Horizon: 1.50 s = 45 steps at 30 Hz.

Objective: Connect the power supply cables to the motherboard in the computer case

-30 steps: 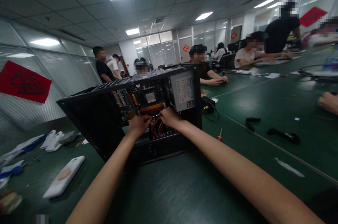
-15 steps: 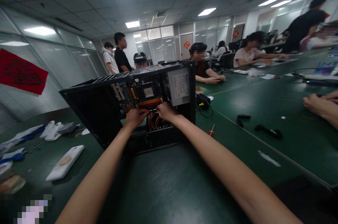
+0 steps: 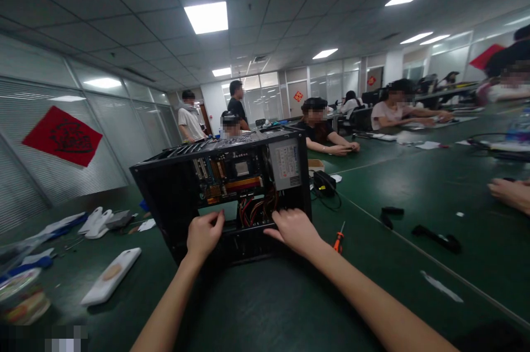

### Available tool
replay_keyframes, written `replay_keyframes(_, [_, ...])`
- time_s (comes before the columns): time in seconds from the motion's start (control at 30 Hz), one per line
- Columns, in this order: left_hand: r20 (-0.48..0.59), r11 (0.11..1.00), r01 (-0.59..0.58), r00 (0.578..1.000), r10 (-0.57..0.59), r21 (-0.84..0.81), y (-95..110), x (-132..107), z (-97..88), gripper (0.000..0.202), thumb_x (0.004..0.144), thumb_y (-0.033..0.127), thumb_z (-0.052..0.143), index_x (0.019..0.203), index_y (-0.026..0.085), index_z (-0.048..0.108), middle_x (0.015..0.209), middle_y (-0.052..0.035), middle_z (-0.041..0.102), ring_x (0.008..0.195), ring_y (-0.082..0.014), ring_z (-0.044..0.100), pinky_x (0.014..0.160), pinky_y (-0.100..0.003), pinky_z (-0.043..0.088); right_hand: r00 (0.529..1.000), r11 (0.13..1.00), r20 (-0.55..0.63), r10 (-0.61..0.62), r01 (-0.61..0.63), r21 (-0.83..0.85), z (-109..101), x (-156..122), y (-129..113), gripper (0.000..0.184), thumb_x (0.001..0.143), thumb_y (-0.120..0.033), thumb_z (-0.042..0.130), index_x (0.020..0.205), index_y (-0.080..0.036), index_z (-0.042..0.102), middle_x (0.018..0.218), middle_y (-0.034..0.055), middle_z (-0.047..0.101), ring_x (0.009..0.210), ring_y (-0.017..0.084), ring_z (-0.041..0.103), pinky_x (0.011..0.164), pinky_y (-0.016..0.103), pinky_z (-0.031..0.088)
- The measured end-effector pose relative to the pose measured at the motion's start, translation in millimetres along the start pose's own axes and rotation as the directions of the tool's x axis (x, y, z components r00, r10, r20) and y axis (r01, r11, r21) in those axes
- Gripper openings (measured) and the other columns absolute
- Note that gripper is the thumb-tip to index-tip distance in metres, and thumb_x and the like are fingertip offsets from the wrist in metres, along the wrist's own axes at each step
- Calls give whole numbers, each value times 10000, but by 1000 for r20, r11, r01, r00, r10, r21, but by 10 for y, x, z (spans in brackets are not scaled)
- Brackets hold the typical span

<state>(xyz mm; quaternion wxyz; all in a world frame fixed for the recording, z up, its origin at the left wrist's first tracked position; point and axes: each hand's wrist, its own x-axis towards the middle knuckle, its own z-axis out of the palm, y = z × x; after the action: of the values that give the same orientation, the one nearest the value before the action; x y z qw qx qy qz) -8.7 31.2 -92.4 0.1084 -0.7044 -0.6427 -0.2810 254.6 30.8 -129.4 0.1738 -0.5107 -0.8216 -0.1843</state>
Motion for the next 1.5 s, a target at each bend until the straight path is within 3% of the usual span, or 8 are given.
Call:
replay_keyframes(0.17, [-45,997,78,996,-78,14,24,69,39,459,988,462,414,810,259,785,786,-78,757,768,-227,708,613,-293,359,995,995,46,89,-87,-48,32,53,-76,319,950,-465,600,949,-154,669,834,120,733,796,252,711,678,313,402])
replay_keyframes(0.43, [-40,994,111,993,-112,-18,-11,144,69,461,968,479,407,793,271,779,790,-71,756,757,-247,701,600,-310,350,976,976,65,207,-202,-83,-25,78,-254,365,954,-490,576,944,-143,687,820,153,733,802,280,716,703,349,424])
replay_keyframes(0.67, [-49,903,330,933,-356,-274,-327,444,122,457,948,526,415,826,266,771,793,-52,750,751,-231,678,586,-289,346,948,955,117,295,-293,-34,-113,112,-620,297,950,-416,594,970,-134,686,792,177,716,785,332,718,699,405,474])
replay_keyframes(0.87, [-176,891,357,893,-413,-280,-625,612,270,493,942,536,400,820,228,764,747,-76,720,722,-224,640,583,-291,317,935,954,191,299,-298,-38,-106,173,-1039,233,947,-297,589,1066,-110,663,833,212,713,780,342,728,664,420,523])
replay_keyframes(1.03, [-140,872,413,878,-458,-263,-766,710,267,488,926,561,412,876,236,773,812,-84,735,771,-251,649,591,-296,307,918,959,298,263,-282,21,-85,308,-1407,253,952,-148,464,1094,-72,659,843,262,709,766,343,736,577,399,529])
replay_keyframes(1.27, [27,851,436,894,-448,-292,-751,613,171,478,951,541,392,909,239,761,830,-39,756,805,-227,678,595,-270,339,921,990,382,80,-117,74,-170,500,-1847,398,887,-20,375,1106,-79,703,1007,301,700,693,287,721,474,338,485])
replay_keyframes(1.43, [90,898,394,919,-383,-195,-532,432,141,477,949,527,387,888,265,781,873,-63,770,881,-259,700,627,-284,367,967,984,227,-120,146,-100,-221,132,-1820,507,836,-68,525,1334,-4,596,918,274,716,683,298,684,516,404,523])
replay_keyframes(1.5, [98,916,380,924,-370,-129,-436,388,127,457,936,510,408,892,273,797,874,-79,774,892,-285,706,654,-302,382,956,944,109,-272,287,-161,-202,-96,-1690,366,848,-139,564,1167,-33,707,919,265,725,769,337,689,662,509,555])
